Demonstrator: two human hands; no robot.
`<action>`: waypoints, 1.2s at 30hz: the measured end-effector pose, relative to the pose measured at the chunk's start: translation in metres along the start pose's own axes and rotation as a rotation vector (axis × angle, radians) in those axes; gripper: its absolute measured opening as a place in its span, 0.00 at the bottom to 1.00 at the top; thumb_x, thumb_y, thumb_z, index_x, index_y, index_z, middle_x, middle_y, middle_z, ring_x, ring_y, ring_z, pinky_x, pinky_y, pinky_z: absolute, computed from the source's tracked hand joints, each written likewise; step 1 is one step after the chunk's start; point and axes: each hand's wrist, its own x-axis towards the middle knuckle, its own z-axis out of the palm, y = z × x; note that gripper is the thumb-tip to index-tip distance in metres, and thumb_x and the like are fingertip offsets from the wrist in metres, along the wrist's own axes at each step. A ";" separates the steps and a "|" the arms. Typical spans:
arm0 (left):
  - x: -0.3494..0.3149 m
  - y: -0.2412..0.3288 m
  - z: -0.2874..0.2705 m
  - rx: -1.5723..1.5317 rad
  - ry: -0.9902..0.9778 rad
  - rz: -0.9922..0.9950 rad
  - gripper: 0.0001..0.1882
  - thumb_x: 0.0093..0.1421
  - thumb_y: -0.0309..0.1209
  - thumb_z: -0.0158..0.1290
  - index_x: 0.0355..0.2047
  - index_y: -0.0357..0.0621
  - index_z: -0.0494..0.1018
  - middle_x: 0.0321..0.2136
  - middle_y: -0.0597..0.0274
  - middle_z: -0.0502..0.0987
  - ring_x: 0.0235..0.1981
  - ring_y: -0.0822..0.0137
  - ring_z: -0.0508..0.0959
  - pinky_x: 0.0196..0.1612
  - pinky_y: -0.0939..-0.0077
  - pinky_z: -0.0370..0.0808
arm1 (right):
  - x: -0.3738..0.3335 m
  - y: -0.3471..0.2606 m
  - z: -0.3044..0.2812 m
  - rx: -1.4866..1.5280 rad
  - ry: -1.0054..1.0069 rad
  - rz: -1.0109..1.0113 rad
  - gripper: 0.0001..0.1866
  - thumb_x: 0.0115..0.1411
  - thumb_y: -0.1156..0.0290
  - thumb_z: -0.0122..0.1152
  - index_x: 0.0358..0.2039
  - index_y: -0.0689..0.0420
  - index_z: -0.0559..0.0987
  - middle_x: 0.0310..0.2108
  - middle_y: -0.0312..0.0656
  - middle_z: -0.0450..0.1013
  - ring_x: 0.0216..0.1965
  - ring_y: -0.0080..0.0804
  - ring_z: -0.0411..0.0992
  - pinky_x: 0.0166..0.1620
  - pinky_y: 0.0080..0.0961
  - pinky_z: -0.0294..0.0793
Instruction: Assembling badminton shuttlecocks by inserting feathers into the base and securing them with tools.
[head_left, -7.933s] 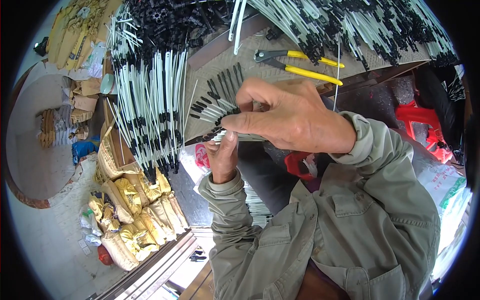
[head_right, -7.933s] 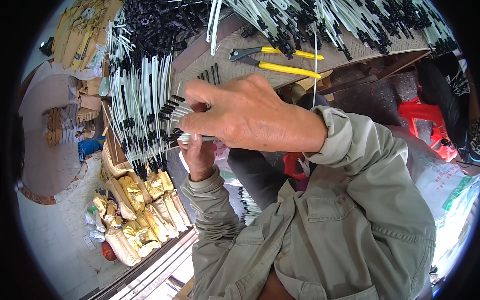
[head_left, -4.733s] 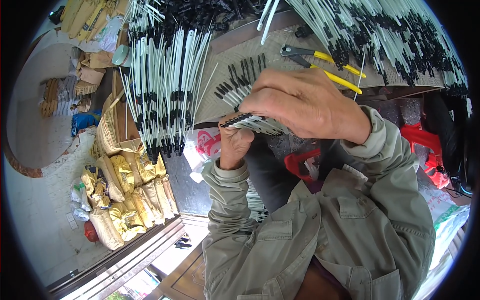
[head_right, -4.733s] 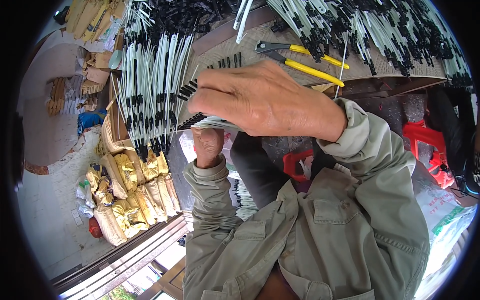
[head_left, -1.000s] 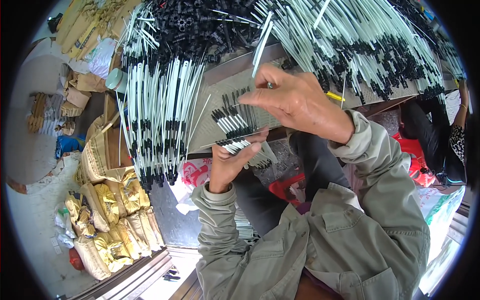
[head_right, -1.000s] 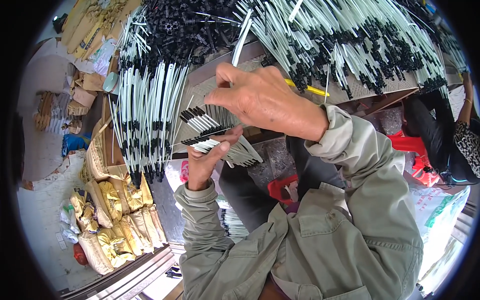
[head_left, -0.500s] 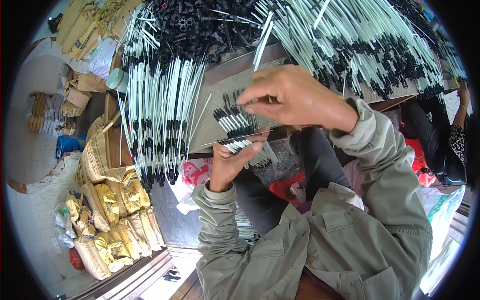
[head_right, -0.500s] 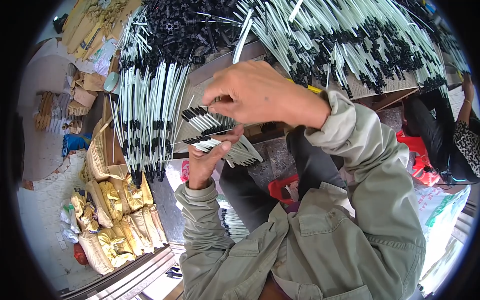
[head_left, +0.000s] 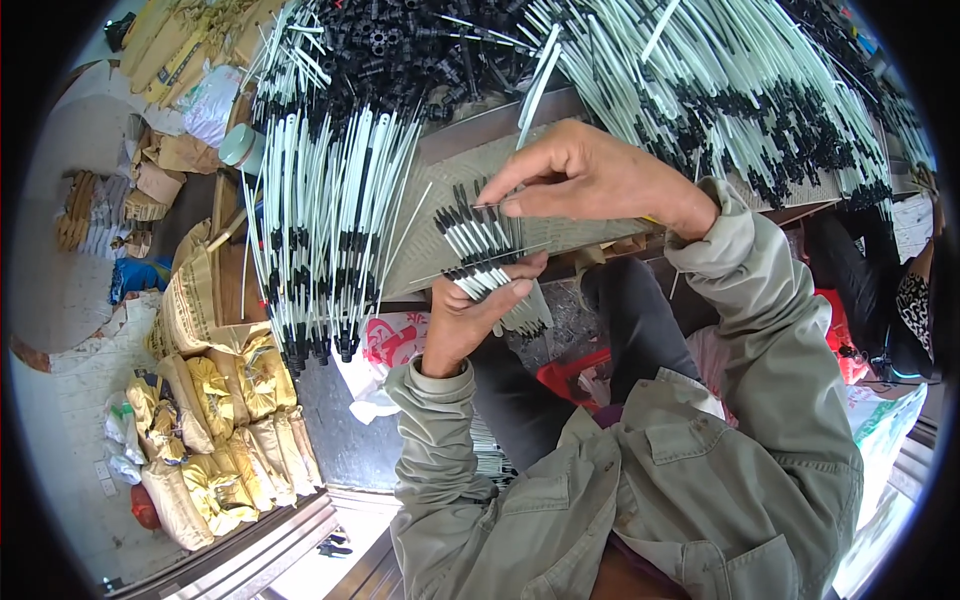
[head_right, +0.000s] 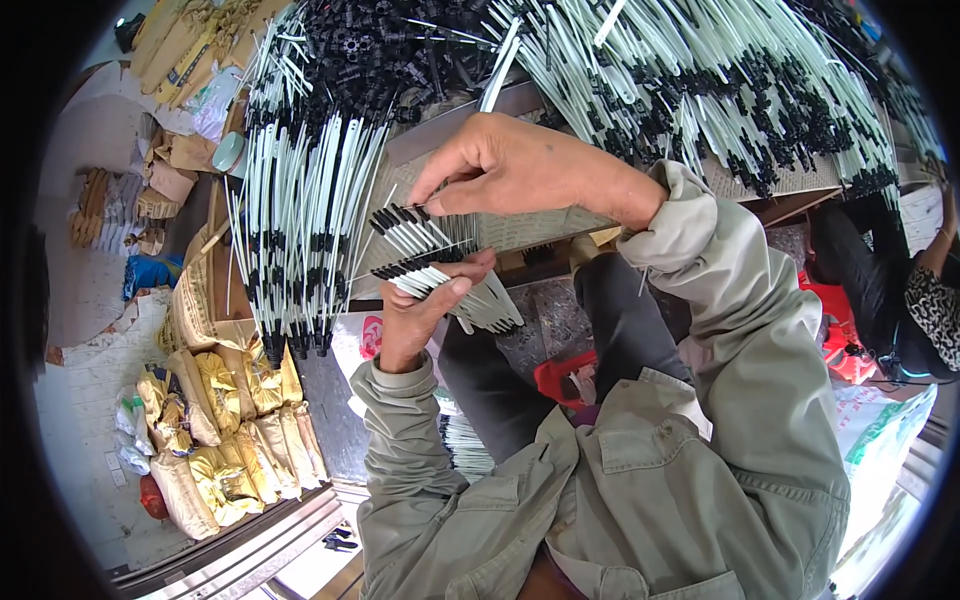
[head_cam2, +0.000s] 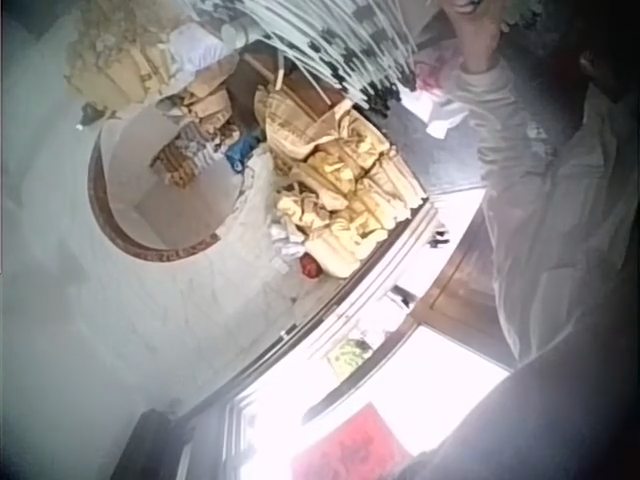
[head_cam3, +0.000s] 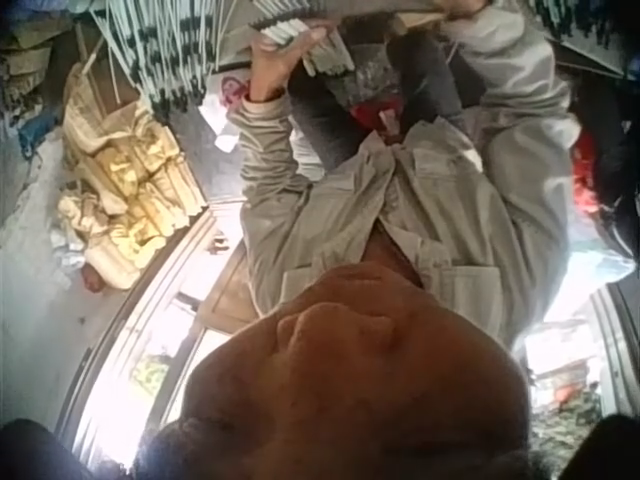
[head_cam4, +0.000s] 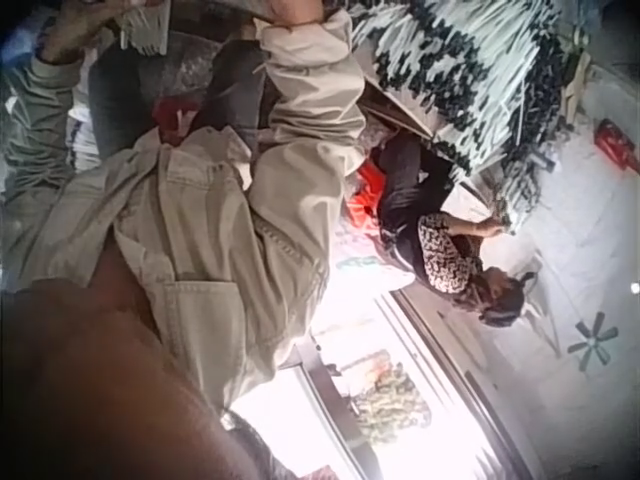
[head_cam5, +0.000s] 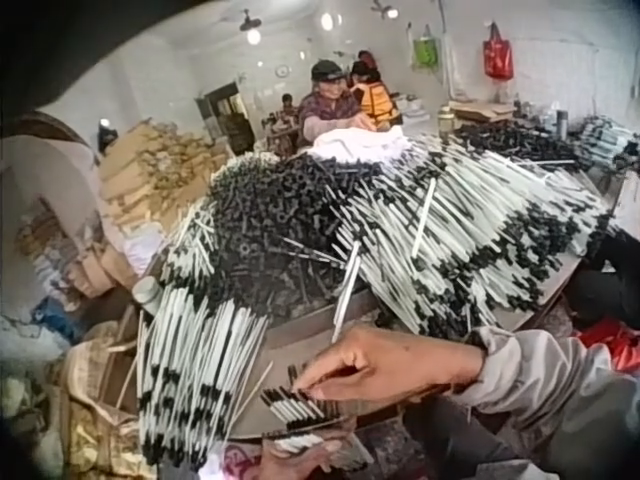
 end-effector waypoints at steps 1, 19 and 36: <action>0.001 0.000 0.000 -0.001 0.003 0.002 0.09 0.53 0.19 0.52 0.36 0.32 0.74 0.38 0.51 0.76 0.41 0.66 0.75 0.47 0.74 0.71 | 0.001 0.002 0.000 0.019 0.008 -0.040 0.10 0.53 0.76 0.59 0.37 0.60 0.78 0.29 0.37 0.76 0.25 0.13 0.67 0.26 0.13 0.63; 0.000 0.002 0.001 0.009 0.006 -0.044 0.10 0.52 0.22 0.54 0.34 0.29 0.74 0.37 0.46 0.76 0.42 0.60 0.75 0.47 0.70 0.71 | -0.006 -0.019 0.005 -0.526 0.078 -0.119 0.10 0.49 0.79 0.57 0.34 0.62 0.77 0.24 0.42 0.75 0.21 0.22 0.69 0.24 0.18 0.64; 0.001 -0.002 -0.001 0.020 -0.026 -0.039 0.11 0.53 0.22 0.53 0.37 0.32 0.74 0.38 0.53 0.76 0.40 0.68 0.75 0.45 0.75 0.71 | -0.001 -0.010 0.011 -0.299 0.053 -0.065 0.11 0.55 0.76 0.55 0.41 0.59 0.75 0.17 0.39 0.70 0.15 0.17 0.58 0.19 0.18 0.55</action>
